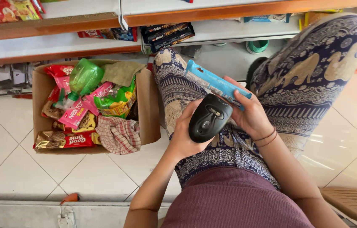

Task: The person cleans a convenience store shelf with a spray bottle and cloth before scanning items from a box with a handheld scanner and placing them on the shelf.

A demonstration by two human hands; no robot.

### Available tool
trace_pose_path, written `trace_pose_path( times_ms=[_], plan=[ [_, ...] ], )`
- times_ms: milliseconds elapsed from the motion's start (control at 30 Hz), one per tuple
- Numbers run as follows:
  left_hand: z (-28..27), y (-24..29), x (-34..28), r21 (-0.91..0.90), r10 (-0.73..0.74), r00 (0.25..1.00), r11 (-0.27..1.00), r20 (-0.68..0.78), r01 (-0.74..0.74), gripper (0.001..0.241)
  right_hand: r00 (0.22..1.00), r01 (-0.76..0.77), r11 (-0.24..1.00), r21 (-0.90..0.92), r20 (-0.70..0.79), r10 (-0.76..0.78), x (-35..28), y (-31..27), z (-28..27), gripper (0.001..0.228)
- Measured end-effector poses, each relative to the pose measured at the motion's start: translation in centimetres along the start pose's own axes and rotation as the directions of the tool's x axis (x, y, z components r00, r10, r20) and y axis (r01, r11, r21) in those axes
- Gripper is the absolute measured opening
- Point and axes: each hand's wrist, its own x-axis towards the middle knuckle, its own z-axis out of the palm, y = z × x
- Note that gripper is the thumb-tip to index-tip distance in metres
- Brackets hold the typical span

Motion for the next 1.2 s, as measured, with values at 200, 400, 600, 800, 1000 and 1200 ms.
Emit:
trace_pose_path(
  times_ms=[200, 400, 600, 800, 1000, 1200],
  plan=[
    [1.1, 0.5, 0.3, -0.19, -0.092, 0.984, 0.974, 0.155, 0.121, 0.094, 0.982, 0.114, 0.982, -0.153, 0.168, -0.088, -0.6, 1.1, 0.5, 0.059],
    [1.3, 0.5, 0.3, -0.257, 0.005, 0.981, 0.965, 0.193, 0.045, 0.115, 0.903, 0.411, 0.703, -0.581, 0.367, -0.225, -0.4, 1.8, 1.5, 0.07],
    [-1.1, 0.2, -0.6, -0.002, 0.096, 0.995, 0.995, 0.028, -0.096, 0.067, 0.845, 0.504, 0.594, -0.627, 0.502, -0.187, 0.1, 0.4, 4.8, 0.066],
    [-4.9, -0.1, -1.3, -0.23, -0.083, 0.991, 0.971, -0.101, 0.058, 0.076, 0.784, 0.602, 0.214, -0.769, 0.52, -0.338, 2.4, -1.8, 8.5, 0.059],
    [-6.9, -0.8, 1.1, -0.842, -0.147, 0.977, 0.537, -0.154, -0.052, 0.087, 0.975, 0.208, 0.809, -0.55, 0.18, -0.129, 6.6, -4.5, 8.6, 0.051],
    [-9.7, -0.5, 4.1, -0.728, -0.132, 0.97, 0.683, -0.202, -0.059, 0.083, 0.962, 0.274, 0.758, -0.591, 0.163, -0.221, 9.7, -6.7, 9.2, 0.032]
  ],
)
